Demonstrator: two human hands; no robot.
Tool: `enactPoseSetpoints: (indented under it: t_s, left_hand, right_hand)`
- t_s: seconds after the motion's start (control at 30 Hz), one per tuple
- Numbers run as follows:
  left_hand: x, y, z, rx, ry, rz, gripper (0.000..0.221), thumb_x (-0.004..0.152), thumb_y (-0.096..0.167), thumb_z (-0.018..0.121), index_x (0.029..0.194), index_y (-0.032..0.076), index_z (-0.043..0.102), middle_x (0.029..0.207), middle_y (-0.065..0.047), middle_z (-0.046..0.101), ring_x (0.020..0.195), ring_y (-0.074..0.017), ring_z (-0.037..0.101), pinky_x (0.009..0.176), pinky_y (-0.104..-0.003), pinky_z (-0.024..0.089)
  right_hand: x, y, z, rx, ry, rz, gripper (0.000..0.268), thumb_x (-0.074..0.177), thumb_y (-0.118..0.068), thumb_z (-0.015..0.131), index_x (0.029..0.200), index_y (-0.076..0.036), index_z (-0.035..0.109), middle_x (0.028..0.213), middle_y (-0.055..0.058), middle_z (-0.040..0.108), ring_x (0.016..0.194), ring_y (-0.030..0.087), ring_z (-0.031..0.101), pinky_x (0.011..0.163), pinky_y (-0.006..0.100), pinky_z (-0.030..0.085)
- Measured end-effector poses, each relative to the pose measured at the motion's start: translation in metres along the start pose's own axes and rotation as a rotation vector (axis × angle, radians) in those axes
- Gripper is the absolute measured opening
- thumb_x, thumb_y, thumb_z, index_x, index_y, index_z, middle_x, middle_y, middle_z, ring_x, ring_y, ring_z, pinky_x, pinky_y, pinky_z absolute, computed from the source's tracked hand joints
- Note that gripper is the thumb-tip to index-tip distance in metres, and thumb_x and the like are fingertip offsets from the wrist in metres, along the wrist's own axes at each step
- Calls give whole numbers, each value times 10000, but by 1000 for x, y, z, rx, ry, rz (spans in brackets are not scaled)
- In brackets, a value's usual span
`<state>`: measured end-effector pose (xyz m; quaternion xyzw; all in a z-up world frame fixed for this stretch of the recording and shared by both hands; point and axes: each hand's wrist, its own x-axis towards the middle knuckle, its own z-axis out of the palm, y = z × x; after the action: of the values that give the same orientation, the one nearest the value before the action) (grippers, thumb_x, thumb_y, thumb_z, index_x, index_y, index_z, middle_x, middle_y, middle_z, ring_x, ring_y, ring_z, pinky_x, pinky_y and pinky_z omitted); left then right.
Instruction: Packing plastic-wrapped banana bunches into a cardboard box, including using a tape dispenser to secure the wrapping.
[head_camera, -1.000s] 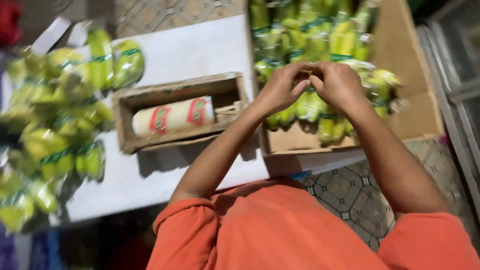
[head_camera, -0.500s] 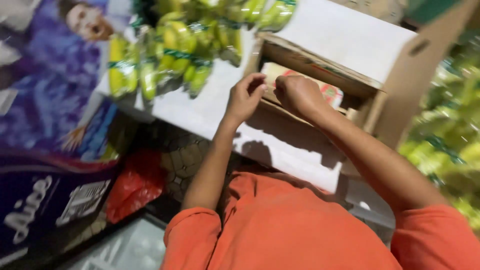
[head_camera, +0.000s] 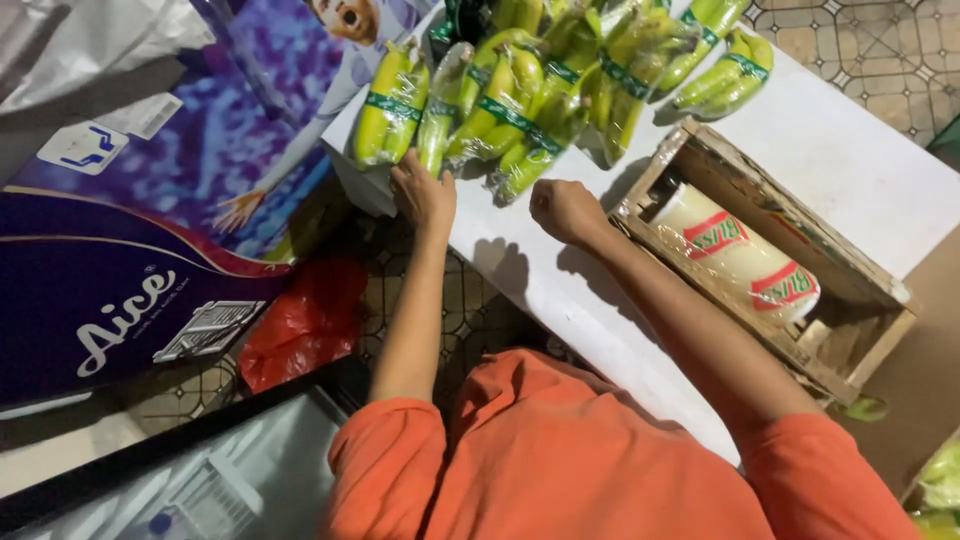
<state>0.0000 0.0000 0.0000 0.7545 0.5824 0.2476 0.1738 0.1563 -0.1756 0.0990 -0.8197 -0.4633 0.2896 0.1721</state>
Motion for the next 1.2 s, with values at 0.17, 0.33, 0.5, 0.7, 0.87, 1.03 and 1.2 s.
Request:
enactPoseSetpoints:
  t_s: [0.17,0.33,0.5,0.7,0.87,1.03,1.2]
  left_hand:
    - [39,-13,-22,-1,369,112,613,670,326,838,1186,183,538,1101,-82,468,1063,-382,558,853,-530,512]
    - [86,-1,-67,81,-115,-86,977,766,340,859,1552,179,302,1450,-205,387,1361,-451,408,1059,-599,403]
    - [118,-16,-52,99,-472,-108,1297,660,356,954,1639,248,110,1519,-254,394,1496,-500,244,1137,-652,316]
    - [125,-18,-59,-44,-464,-138,1266,633,358,923,1647,312,165,1523,-255,425,1479,-479,331,1146,-599,352]
    - [139,-45,-45,-440,-368,-159,1202,566,254,944,1586,277,308,1404,-162,626,1311,-338,628,1042,-433,538]
    - [108,15,-95,-675,-378,-113,1139,623,203,951,1581,213,335,1401,-245,606,1299,-388,629,999,-463,573]
    - [36,88,-96,-671,-638,48,1279,630,359,1018,1635,211,241,1573,-275,431,1450,-432,433,1167,-511,440]
  right_hand:
    - [17,2,0,40,-26,-17,212,888,-138,707,1081,-63,749,998,192,758,997,416,729,841,525,575]
    - [28,-10,10,129,-59,-43,229,899,-127,692,1100,-28,740,994,224,752,1005,434,720,866,540,560]
    - [35,-29,21,144,-175,-69,264,912,-190,687,1144,-73,735,967,165,769,970,366,744,884,487,560]
    - [35,-40,13,210,-184,-84,232,928,-173,658,1121,-75,739,895,139,778,882,303,760,884,454,556]
    - [29,-37,-1,321,-169,-78,252,944,-172,644,1154,-50,715,921,137,783,833,242,767,786,377,594]
    - [9,-50,-25,489,-86,-71,209,966,-154,625,1110,-30,713,902,179,768,793,285,756,737,389,616]
    - [-18,-51,-63,1019,216,-269,615,1059,-274,658,1547,-84,336,1491,361,412,1331,522,492,997,597,516]
